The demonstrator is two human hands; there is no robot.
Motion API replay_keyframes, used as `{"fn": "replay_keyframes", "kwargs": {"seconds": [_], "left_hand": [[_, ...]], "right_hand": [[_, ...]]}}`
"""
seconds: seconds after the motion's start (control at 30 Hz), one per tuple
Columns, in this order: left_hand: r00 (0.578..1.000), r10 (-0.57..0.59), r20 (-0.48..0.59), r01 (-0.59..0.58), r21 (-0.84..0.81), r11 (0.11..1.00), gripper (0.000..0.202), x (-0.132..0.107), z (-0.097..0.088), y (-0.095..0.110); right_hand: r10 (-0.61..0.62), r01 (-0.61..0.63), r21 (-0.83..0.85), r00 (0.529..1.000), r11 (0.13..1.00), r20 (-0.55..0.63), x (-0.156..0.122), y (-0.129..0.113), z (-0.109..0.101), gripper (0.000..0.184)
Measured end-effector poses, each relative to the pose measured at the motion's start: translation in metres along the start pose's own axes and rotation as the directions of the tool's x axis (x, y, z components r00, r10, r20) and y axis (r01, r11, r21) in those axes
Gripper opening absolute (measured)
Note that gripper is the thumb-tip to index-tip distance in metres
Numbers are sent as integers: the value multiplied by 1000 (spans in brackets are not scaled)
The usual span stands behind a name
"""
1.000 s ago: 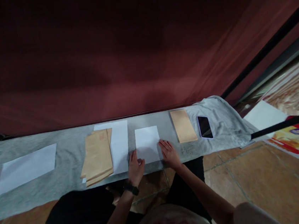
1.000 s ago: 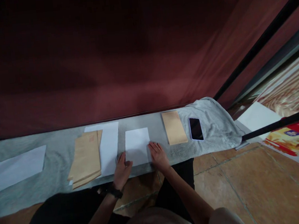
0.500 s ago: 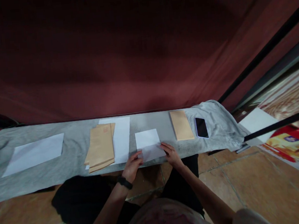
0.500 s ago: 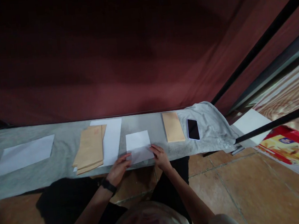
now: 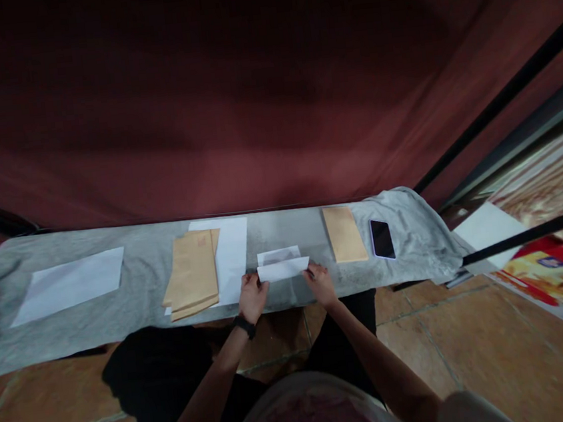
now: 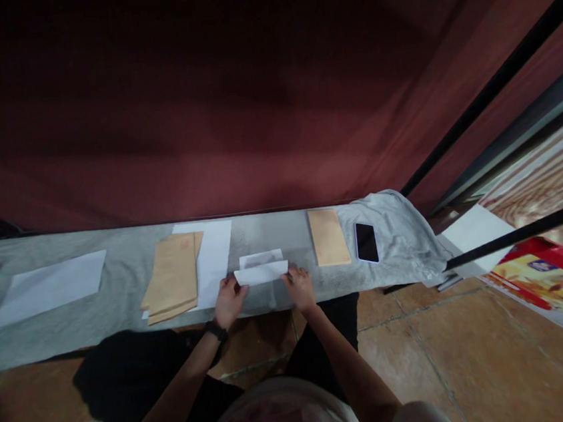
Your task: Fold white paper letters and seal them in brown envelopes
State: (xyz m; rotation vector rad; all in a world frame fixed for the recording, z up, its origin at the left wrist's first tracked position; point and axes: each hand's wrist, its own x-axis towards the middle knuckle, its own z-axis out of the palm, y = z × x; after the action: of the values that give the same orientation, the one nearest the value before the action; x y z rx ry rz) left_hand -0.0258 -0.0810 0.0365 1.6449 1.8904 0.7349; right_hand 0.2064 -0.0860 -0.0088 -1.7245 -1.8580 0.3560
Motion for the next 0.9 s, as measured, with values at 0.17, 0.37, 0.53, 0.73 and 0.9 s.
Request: {"fn": "replay_keyframes", "kwargs": {"seconds": [0.17, 0.37, 0.53, 0.73, 0.9], "left_hand": [[997, -68, 45, 61, 144, 988, 11, 12, 6, 7], [988, -140, 69, 120, 237, 964, 20, 16, 7, 12], [979, -184, 90, 141, 358, 923, 21, 16, 7, 21], [965, -243, 96, 176, 451, 875, 24, 15, 8, 28], [969, -226, 99, 158, 458, 875, 25, 16, 13, 19]], "right_hand": [[84, -87, -87, 996, 992, -34, 8, -7, 8, 23], [82, -93, -139, 993, 986, -79, 6, -12, 13, 33], [78, -90, -203, 995, 975, -66, 7, -17, 10, 36], [106, -102, -285, 994, 953, -3, 11, -24, 6, 37], [95, -90, -313, 996, 946, 0, 9, -27, 5, 40]]}}
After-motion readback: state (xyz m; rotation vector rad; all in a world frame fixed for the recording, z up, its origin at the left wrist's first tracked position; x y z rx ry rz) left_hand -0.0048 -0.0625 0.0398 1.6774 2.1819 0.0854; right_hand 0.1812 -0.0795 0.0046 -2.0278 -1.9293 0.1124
